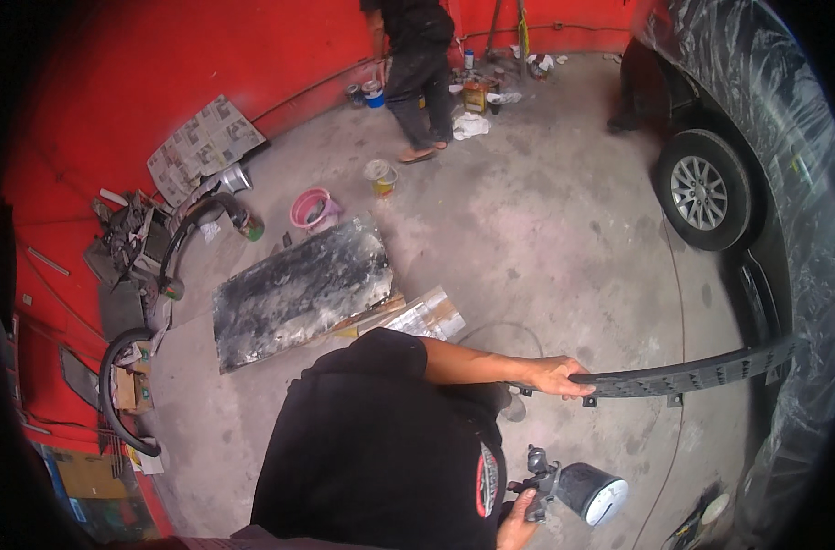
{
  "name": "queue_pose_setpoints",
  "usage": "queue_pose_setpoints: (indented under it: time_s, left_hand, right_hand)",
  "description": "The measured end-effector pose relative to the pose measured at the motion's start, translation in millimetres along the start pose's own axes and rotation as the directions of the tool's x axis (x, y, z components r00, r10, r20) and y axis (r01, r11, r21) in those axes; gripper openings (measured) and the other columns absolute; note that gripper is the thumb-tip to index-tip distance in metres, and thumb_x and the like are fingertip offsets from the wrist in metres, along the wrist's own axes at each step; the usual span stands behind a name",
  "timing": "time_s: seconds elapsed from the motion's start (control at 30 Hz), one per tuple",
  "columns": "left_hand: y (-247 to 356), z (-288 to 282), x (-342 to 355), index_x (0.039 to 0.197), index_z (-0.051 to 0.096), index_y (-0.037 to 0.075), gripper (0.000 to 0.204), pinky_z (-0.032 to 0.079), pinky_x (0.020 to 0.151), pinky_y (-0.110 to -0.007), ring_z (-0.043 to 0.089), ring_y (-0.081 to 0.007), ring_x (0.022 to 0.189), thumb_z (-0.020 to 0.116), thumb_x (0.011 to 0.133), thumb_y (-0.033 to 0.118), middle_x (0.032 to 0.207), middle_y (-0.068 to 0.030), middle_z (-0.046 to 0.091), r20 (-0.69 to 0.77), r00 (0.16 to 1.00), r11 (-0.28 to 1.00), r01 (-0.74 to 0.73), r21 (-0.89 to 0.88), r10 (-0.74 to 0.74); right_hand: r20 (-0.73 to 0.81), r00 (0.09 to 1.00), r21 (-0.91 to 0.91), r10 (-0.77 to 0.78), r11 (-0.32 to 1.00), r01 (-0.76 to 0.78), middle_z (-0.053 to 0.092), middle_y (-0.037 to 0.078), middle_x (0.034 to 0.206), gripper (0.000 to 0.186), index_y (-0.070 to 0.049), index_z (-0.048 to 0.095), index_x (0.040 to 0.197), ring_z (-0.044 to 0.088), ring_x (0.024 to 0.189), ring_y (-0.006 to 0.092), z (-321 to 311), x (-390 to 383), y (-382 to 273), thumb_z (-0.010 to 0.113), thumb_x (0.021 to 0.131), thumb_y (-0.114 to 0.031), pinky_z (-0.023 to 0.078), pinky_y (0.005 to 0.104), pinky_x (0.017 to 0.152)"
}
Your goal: The person handles a car grille, wipes its surface with a cloth, and subsequently holds the grille while using a spray gun.
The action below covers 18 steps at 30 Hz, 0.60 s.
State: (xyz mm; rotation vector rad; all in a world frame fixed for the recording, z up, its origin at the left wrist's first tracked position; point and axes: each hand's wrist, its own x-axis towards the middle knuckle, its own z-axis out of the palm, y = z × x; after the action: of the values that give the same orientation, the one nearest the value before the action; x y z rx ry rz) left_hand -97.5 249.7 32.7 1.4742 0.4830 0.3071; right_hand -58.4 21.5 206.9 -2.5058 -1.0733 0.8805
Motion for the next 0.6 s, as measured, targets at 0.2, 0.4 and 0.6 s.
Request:
queue_pose_setpoints:
  time_s: [0.2, 0.4, 0.6]
  left_hand:
    - [10.5, -16.3, -16.3, 0.077, 0.060, 0.002, 0.043, 0.044, 0.057, -0.031, 0.054, -0.0121, 0.058, 0.052, 0.090, 0.042, 0.061, -0.0027, 0.058, -0.167, 0.985, 0.996, 0.047, 0.079, -0.034]
    - [11.5, -53.6, -41.4, 0.084, 0.061, 0.000, 0.042, 0.044, 0.062, -0.031, 0.055, -0.0140, 0.065, 0.052, 0.090, 0.041, 0.067, -0.0042, 0.059, -0.304, 0.947, 0.994, 0.106, -0.013, -0.105]
    - [-0.2, -92.8, -30.2, 0.085, 0.061, 0.001, 0.045, 0.043, 0.061, -0.030, 0.055, -0.0125, 0.066, 0.052, 0.090, 0.045, 0.068, -0.0032, 0.058, -0.467, 0.874, 0.991, 0.119, -0.061, -0.134]
  right_hand:
    - [0.147, 0.982, 0.210, 0.120, 0.966, -0.150, 0.065, 0.017, 0.097, 0.037, -0.001, 0.065, 0.103, 0.061, 0.090, 0.0268, 36.6, 28.6, 20.4, 0.056, 0.090, -0.035, 0.047, 0.0356, 0.081]
    - [0.457, 0.889, 0.319, 0.016, 0.930, -0.181, 0.051, 0.003, 0.060, 0.054, -0.003, 0.064, 0.093, 0.045, 0.055, 0.0141, 42.5, 76.1, 33.9, 0.045, 0.091, -0.054, 0.036, 0.0301, 0.053]
    - [0.467, 0.884, 0.212, 0.015, 0.969, -0.129, 0.050, 0.003, 0.058, 0.051, -0.003, 0.057, 0.078, 0.044, 0.056, 0.0146, 17.9, 140.0, -2.9, 0.050, 0.090, -0.052, 0.037, 0.0309, 0.054]
